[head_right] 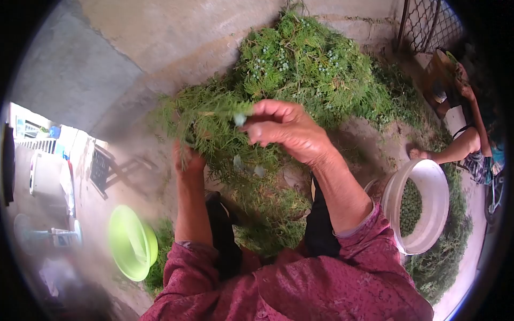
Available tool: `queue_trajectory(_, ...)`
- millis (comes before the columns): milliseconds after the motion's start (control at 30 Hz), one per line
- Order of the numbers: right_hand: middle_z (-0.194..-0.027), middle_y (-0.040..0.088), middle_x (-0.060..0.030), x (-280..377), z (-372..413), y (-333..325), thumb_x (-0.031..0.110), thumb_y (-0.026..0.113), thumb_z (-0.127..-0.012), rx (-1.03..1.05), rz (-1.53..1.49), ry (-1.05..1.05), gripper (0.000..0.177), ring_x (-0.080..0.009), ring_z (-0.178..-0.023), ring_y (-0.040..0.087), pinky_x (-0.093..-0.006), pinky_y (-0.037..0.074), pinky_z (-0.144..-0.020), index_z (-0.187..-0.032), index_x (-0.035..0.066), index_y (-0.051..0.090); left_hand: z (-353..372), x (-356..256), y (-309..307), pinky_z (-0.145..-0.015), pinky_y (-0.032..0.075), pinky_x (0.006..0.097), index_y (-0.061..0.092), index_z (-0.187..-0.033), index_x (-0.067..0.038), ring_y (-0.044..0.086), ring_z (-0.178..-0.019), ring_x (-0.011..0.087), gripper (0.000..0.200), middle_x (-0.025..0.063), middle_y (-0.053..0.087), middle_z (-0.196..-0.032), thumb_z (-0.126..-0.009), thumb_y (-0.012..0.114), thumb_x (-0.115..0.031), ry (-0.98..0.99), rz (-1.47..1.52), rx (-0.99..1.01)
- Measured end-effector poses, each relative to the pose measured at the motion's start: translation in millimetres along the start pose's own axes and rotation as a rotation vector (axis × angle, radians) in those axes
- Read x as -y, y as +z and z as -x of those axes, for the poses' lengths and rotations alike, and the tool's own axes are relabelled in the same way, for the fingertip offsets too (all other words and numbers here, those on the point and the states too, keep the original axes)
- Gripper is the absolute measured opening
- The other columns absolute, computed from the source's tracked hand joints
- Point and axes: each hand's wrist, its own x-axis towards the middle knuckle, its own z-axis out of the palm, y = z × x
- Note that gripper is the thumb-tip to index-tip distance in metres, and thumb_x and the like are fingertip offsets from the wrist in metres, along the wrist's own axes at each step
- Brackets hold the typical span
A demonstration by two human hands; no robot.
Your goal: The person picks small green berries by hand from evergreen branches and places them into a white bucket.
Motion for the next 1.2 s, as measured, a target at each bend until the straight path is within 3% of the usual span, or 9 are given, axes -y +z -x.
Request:
queue_trajectory(200, -0.100, 0.057, -0.0107, -9.5, -6.9, 2.2, 0.010, 0.068, -0.072, -0.022, -0.108, 0.010, 0.044, -0.0129, -0.080, 0.056, -0.0250, 0.045, -0.068, -0.111, 0.002, 0.049, -15.5, 12.5, -8.8, -0.056, 0.046, 0.0322, 0.052, -0.099, -0.002, 0.054, -0.066, 0.0168, 0.020, 0.0059, 0.055, -0.081, -0.088, 0.049, -0.019, 0.010, 0.001, 0.031)
queue_trajectory(367, -0.091, 0.058, -0.0087, -9.5, -11.7, -10.3, 0.011, 0.066, -0.075, -0.366, -0.114, 0.048, 0.041, -0.0127, -0.075, 0.057, -0.0240, 0.045, -0.064, -0.111, 0.001, 0.047, -11.0, 13.8, -2.7, -0.057, 0.045, 0.0312, 0.053, -0.096, -0.003, 0.052, -0.065, 0.0162, 0.017, 0.0049, 0.055, -0.081, -0.087, 0.049, -0.017, 0.025, -0.023, -0.025)
queue_trajectory(567, -0.080, 0.058, -0.0042, -20.9, -22.6, -9.1, 0.011, 0.063, -0.078, -0.466, -0.050, -0.065, 0.032, -0.0110, -0.071, 0.057, -0.0217, 0.045, -0.059, -0.104, 0.002, 0.049, -4.5, 16.0, 6.1, -0.056, 0.045, 0.0322, 0.051, -0.095, -0.004, 0.052, -0.062, 0.0172, 0.018, 0.0054, 0.054, -0.076, -0.088, 0.048, -0.021, 0.020, -0.071, -0.060)
queue_trajectory(700, -0.075, 0.058, -0.0035, -31.4, -31.8, -15.3, 0.012, 0.063, -0.079, -0.409, -0.033, -0.128, 0.022, -0.0101, -0.066, 0.057, -0.0213, 0.045, -0.056, -0.096, 0.002, 0.054, -6.2, 17.3, 4.5, -0.056, 0.047, 0.0335, 0.050, -0.095, -0.006, 0.052, -0.060, 0.0182, 0.019, 0.0060, 0.054, -0.072, -0.088, 0.047, -0.023, 0.033, -0.113, -0.076)
queue_trajectory(833, -0.067, 0.058, -0.0027, -27.3, -30.2, -9.7, 0.013, 0.062, -0.080, -0.445, -0.036, -0.034, 0.010, -0.0078, -0.055, 0.053, -0.0207, 0.043, -0.049, -0.081, 0.003, 0.059, -4.5, 5.0, -2.9, -0.056, 0.047, 0.0332, 0.049, -0.096, -0.006, 0.052, -0.060, 0.0181, 0.018, 0.0062, 0.054, -0.072, -0.088, 0.047, -0.022, 0.043, -0.080, -0.108)
queue_trajectory(900, -0.065, 0.058, -0.0026, -22.5, -26.9, -7.9, 0.013, 0.061, -0.080, -0.420, 0.000, -0.002, 0.010, -0.0071, -0.052, 0.051, -0.0205, 0.041, -0.046, -0.076, 0.003, 0.060, -6.2, -3.4, -8.6, -0.059, 0.045, 0.0330, 0.051, -0.097, -0.003, 0.053, -0.069, 0.0186, 0.017, 0.0059, 0.054, -0.081, -0.087, 0.048, -0.017, 0.041, -0.064, -0.110)
queue_trajectory(1067, -0.054, 0.054, -0.0037, -15.2, -13.8, 6.1, 0.015, 0.060, -0.079, -0.167, 0.007, 0.166, 0.016, -0.0063, -0.041, 0.045, -0.0208, 0.035, -0.037, -0.067, 0.004, 0.060, -12.6, -11.9, -20.1, -0.059, 0.046, 0.0342, 0.051, -0.096, -0.003, 0.053, -0.068, 0.0193, 0.016, 0.0067, 0.055, -0.081, -0.087, 0.047, -0.015, 0.031, -0.037, -0.219)
queue_trajectory(1133, -0.052, 0.054, -0.0051, -19.7, -13.4, 10.5, 0.019, 0.059, -0.078, -0.157, 0.051, 0.145, 0.018, -0.0069, -0.039, 0.045, -0.0201, 0.035, -0.035, -0.069, 0.003, 0.062, -15.2, -15.7, -24.2, -0.057, 0.046, 0.0345, 0.051, -0.095, -0.002, 0.053, -0.067, 0.0197, 0.015, 0.0073, 0.055, -0.081, -0.087, 0.046, -0.015, 0.039, -0.025, -0.204)
queue_trajectory(1200, -0.053, 0.055, -0.0058, -11.3, -12.4, 9.4, 0.019, 0.057, -0.079, -0.240, -0.013, 0.005, 0.019, -0.0074, -0.039, 0.046, -0.0189, 0.038, -0.036, -0.071, 0.003, 0.063, -15.6, -20.8, -27.7, -0.055, 0.046, 0.0329, 0.049, -0.094, -0.002, 0.054, -0.064, 0.0197, 0.015, 0.0085, 0.055, -0.080, -0.087, 0.046, -0.014, 0.017, -0.110, -0.410)
